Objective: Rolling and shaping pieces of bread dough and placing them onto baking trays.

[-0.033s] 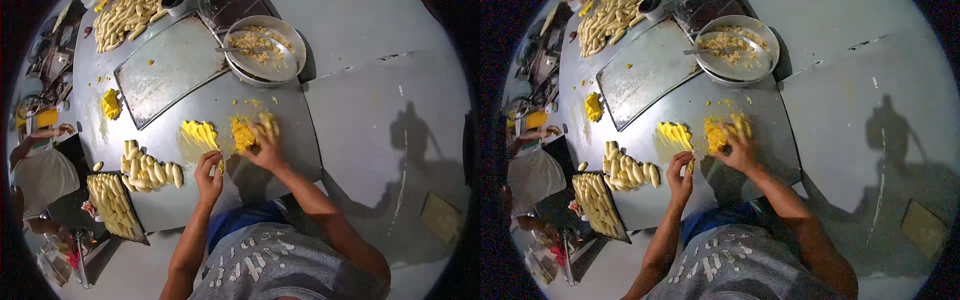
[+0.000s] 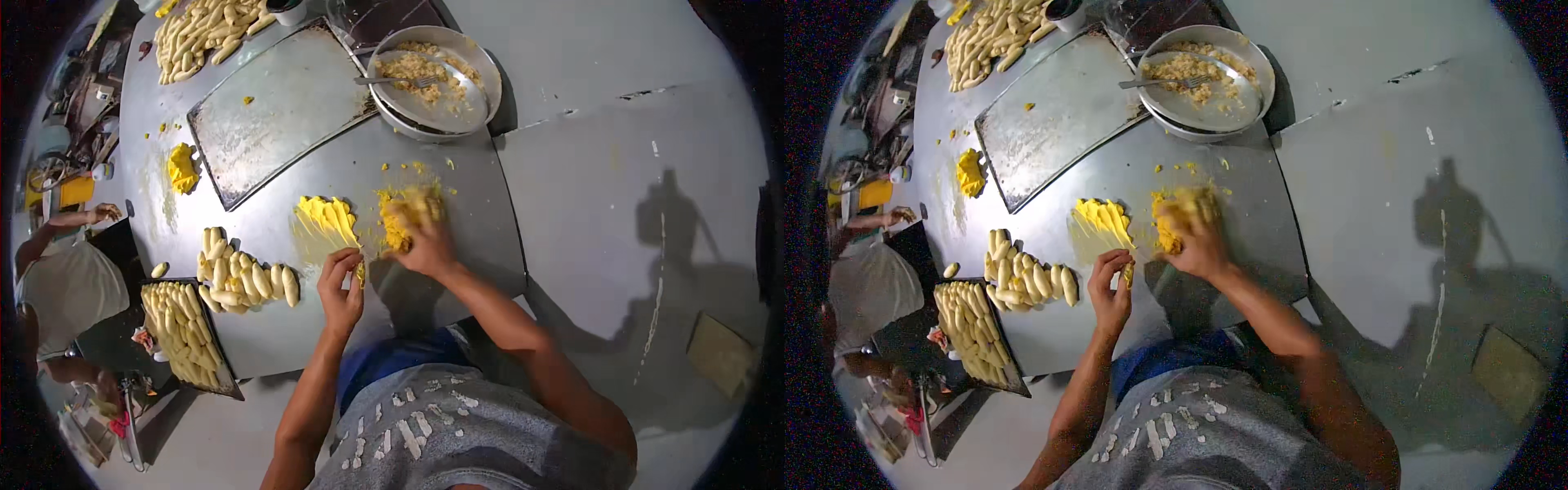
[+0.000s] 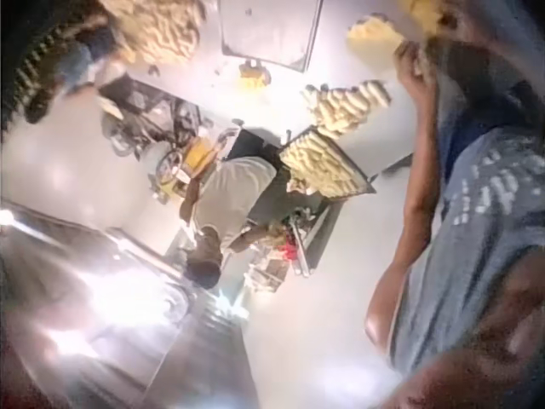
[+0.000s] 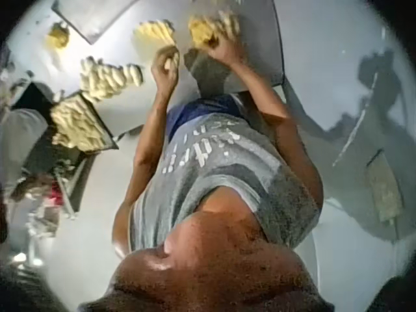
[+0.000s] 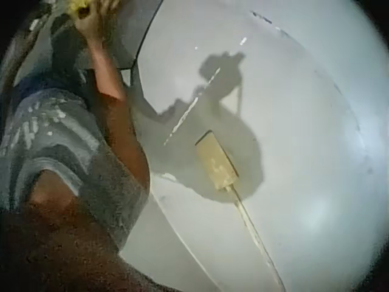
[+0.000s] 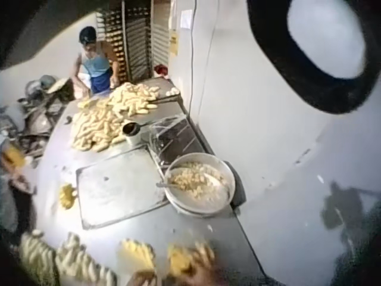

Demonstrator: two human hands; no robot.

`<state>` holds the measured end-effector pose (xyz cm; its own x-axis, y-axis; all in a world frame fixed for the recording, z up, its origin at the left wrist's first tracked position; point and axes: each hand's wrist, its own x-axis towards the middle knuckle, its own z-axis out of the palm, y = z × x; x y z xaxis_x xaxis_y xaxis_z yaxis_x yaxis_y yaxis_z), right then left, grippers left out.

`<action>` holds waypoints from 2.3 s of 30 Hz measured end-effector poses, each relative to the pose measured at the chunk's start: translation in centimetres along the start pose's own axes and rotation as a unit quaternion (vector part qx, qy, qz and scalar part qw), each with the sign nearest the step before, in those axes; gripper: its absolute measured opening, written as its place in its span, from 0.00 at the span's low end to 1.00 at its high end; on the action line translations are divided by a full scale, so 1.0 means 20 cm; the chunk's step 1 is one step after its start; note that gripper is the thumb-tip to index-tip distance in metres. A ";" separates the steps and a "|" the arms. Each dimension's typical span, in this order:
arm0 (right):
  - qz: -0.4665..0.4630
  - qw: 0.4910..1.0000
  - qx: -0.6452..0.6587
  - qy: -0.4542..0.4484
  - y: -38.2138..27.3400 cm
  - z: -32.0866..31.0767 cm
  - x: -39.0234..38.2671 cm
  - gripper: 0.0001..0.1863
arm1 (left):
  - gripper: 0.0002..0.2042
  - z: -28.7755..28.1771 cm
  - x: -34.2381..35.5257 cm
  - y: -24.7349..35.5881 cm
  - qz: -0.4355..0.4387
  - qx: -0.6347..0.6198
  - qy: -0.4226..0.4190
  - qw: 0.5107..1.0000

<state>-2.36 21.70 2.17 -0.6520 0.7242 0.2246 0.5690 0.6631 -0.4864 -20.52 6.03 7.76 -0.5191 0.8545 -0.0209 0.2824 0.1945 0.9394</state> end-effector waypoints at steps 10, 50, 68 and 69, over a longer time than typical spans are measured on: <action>0.095 0.991 -0.089 -0.004 -0.09 0.29 0.51 0.32 | 0.08 -0.13 -0.05 -0.02 0.016 0.006 0.043 0.999; 0.085 0.975 0.169 -0.117 -0.21 0.11 -0.04 0.27 | 0.09 -0.35 -0.62 0.09 -0.040 0.149 -0.128 0.980; 0.064 0.994 -0.033 -0.077 -0.10 -0.28 0.12 0.30 | 0.14 -0.44 -0.88 0.00 -0.096 0.184 -0.138 0.969; 0.142 0.975 -0.013 -0.169 -0.19 -0.37 0.19 0.30 | 0.14 -0.48 -0.91 0.02 -0.103 0.184 -0.132 0.969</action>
<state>-3.27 23.31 11.22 -0.5913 0.7786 -0.2102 0.7609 0.4522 -0.4653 -18.70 -14.04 11.77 -0.3849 0.8630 -0.3271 0.4884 0.4912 0.7212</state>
